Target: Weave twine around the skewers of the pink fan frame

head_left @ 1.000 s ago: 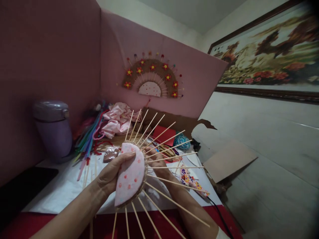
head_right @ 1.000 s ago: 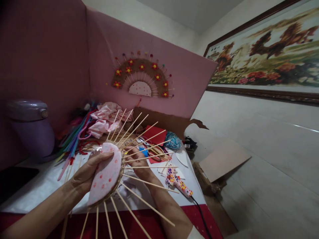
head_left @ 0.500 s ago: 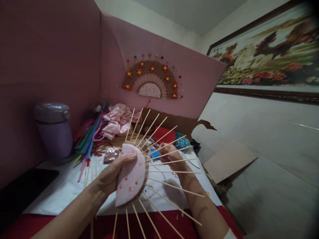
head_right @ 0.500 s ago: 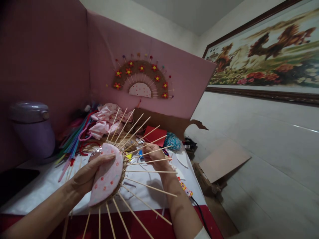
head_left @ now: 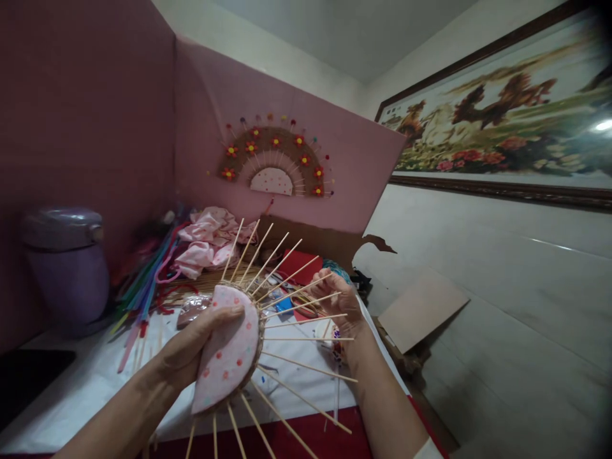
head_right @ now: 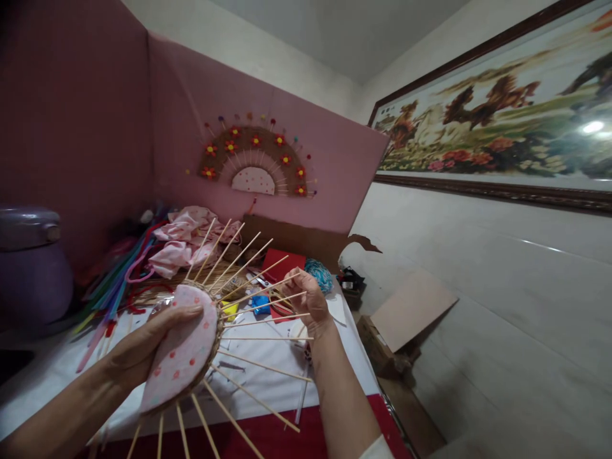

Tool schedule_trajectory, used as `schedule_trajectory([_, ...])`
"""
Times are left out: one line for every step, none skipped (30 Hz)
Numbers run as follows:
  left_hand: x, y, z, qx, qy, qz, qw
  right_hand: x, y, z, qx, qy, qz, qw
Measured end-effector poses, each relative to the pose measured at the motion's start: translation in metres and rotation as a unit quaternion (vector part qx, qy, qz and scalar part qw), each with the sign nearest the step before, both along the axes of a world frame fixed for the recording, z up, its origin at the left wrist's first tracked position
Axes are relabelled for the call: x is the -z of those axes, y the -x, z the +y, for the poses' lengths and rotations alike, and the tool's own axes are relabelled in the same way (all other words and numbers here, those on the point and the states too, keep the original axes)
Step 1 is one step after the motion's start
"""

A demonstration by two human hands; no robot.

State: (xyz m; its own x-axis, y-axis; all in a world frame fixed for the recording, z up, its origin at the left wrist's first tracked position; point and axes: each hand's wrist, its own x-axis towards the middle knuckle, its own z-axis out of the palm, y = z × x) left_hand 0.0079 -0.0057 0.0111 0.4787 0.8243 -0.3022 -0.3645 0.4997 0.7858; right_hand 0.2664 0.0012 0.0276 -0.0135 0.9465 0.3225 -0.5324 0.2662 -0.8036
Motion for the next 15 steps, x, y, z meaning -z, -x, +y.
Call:
schedule_trajectory([-0.001, 0.000, 0.000, -0.004, 0.000, 0.005, 1.000, -0.002, -0.002, 0.000, 0.007, -0.009, 0.001, 1.000])
schedule_trajectory([-0.002, -0.001, 0.000, -0.006, 0.002, 0.009, 1.000, -0.004, -0.003, 0.000, 0.014, -0.015, 0.002, 1.000])
schedule_trajectory([-0.002, -0.002, -0.001, -0.007, 0.005, 0.012, 1.000, -0.006, -0.004, 0.000, 0.020, -0.021, 0.002, 1.000])
schedule_trajectory([-0.003, -0.002, -0.001, -0.007, 0.008, 0.013, 1.000, -0.008, -0.004, 0.000, 0.029, -0.027, 0.000, 0.999])
schedule_trajectory([-0.003, -0.003, -0.001, -0.008, 0.010, 0.015, 1.000, -0.009, -0.004, -0.001, 0.042, -0.035, -0.003, 0.999])
schedule_trajectory([-0.003, -0.003, -0.001, -0.010, 0.011, 0.016, 1.000, -0.011, -0.004, -0.001, 0.057, -0.046, -0.007, 0.997])
schedule_trajectory([-0.003, -0.003, -0.001, -0.013, 0.011, 0.018, 1.000, -0.013, -0.004, -0.002, 0.073, -0.059, -0.013, 0.995])
schedule_trajectory([-0.003, -0.003, 0.000, -0.014, 0.011, 0.021, 1.000, -0.015, -0.004, -0.002, 0.090, -0.073, -0.022, 0.993])
schedule_trajectory([-0.002, -0.002, 0.000, -0.015, 0.012, 0.021, 1.000, -0.017, -0.004, -0.002, 0.105, -0.087, -0.033, 0.990])
schedule_trajectory([-0.001, -0.002, 0.000, -0.013, 0.014, 0.020, 1.000, -0.019, -0.004, -0.002, 0.119, -0.098, -0.049, 0.987])
schedule_trajectory([-0.001, -0.002, 0.000, -0.012, 0.015, 0.019, 1.000, -0.022, -0.005, -0.002, 0.133, -0.105, -0.069, 0.983])
schedule_trajectory([0.000, -0.001, 0.001, -0.011, 0.015, 0.019, 1.000, -0.024, -0.005, -0.001, 0.146, -0.110, -0.090, 0.979])
schedule_trajectory([0.000, -0.001, 0.001, -0.009, 0.015, 0.018, 1.000, -0.027, -0.006, 0.000, 0.158, -0.112, -0.108, 0.975])
schedule_trajectory([0.000, -0.001, 0.001, -0.005, 0.014, 0.017, 1.000, -0.029, -0.007, 0.002, 0.168, -0.113, -0.122, 0.972])
schedule_trajectory([0.001, -0.001, 0.001, -0.003, 0.013, 0.018, 1.000, -0.032, -0.009, 0.004, 0.175, -0.111, -0.133, 0.969])
